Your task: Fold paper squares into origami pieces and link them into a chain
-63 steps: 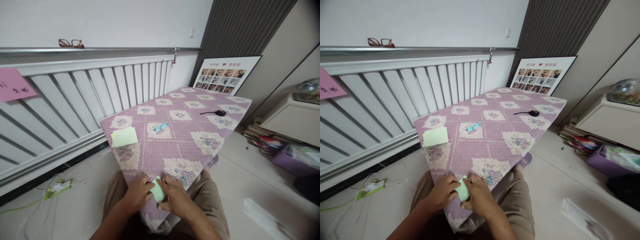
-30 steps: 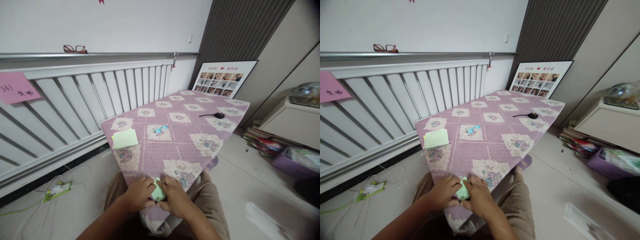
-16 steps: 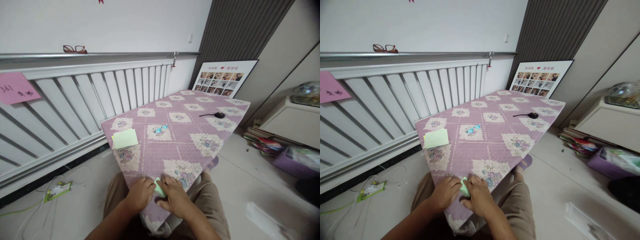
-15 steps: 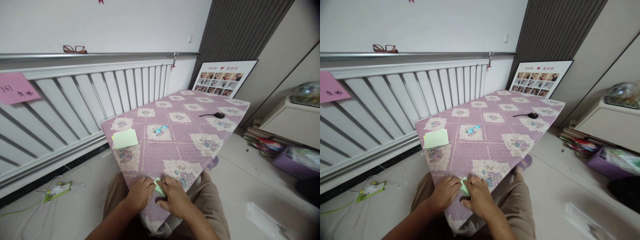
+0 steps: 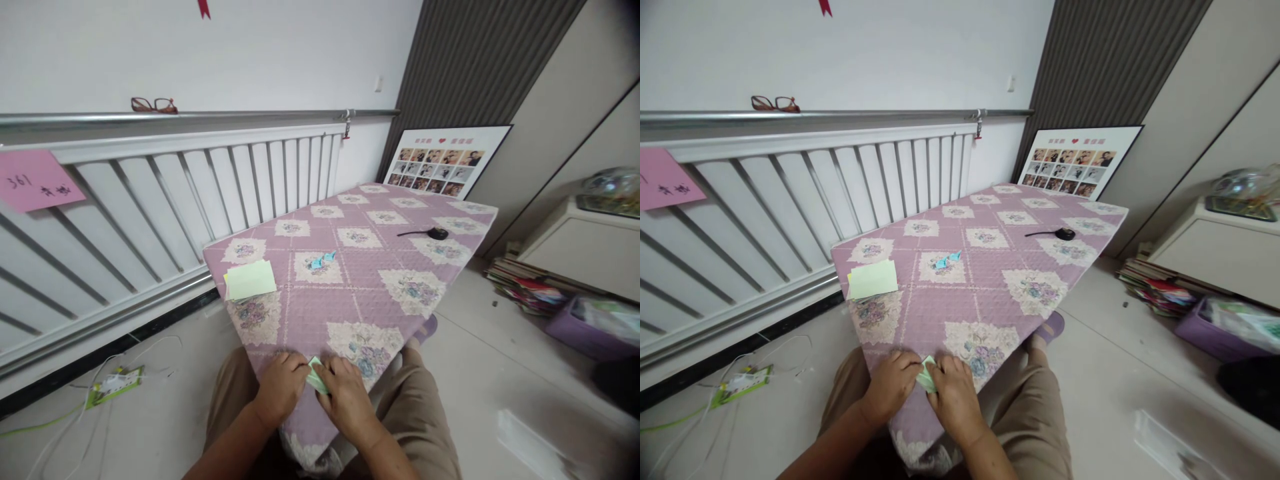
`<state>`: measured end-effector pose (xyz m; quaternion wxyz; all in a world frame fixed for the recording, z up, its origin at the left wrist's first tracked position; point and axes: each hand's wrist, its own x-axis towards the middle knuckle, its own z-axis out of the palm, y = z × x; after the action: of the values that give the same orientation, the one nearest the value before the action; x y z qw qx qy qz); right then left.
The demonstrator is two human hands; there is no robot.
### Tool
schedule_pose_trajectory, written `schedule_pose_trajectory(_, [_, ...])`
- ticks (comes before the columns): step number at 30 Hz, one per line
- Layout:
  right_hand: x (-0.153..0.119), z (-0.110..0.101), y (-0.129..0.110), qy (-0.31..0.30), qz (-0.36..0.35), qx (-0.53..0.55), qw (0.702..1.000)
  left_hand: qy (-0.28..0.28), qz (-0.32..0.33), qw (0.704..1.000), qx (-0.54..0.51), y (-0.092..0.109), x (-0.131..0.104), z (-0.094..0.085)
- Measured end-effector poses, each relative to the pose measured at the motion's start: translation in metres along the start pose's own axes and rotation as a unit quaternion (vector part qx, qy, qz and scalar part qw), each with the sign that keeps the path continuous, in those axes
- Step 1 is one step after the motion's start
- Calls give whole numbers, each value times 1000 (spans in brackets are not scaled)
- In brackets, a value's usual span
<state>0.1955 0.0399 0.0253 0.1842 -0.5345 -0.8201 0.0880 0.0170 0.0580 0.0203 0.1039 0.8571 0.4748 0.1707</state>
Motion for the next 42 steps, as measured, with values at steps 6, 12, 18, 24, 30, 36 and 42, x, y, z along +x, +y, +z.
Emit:
schedule_pose_trajectory(6, [7,-24,-1,-26,-27,103,994,7,-33,989,-141,5,0,-19])
schedule_pose_trajectory(12, [14,-46,-6,-160,-5,312,937,-121,-126,955,-238,13,3,-43])
schedule_pose_trajectory(18, [14,-34,-2,-161,37,257,952,-157,-148,956,-198,7,7,-26])
schedule_pose_trajectory(24, [14,-15,6,-84,68,111,988,-158,-143,971,-110,0,17,-17])
schedule_pose_trajectory(30, [9,-2,11,-22,35,41,998,-143,-100,983,-54,3,14,-17])
schedule_pose_trajectory(36, [-4,8,14,15,-43,-45,998,-115,-18,993,38,2,-2,-6])
schedule_pose_trajectory(42, [-20,8,15,33,-84,-52,995,-93,23,988,122,10,-17,-4])
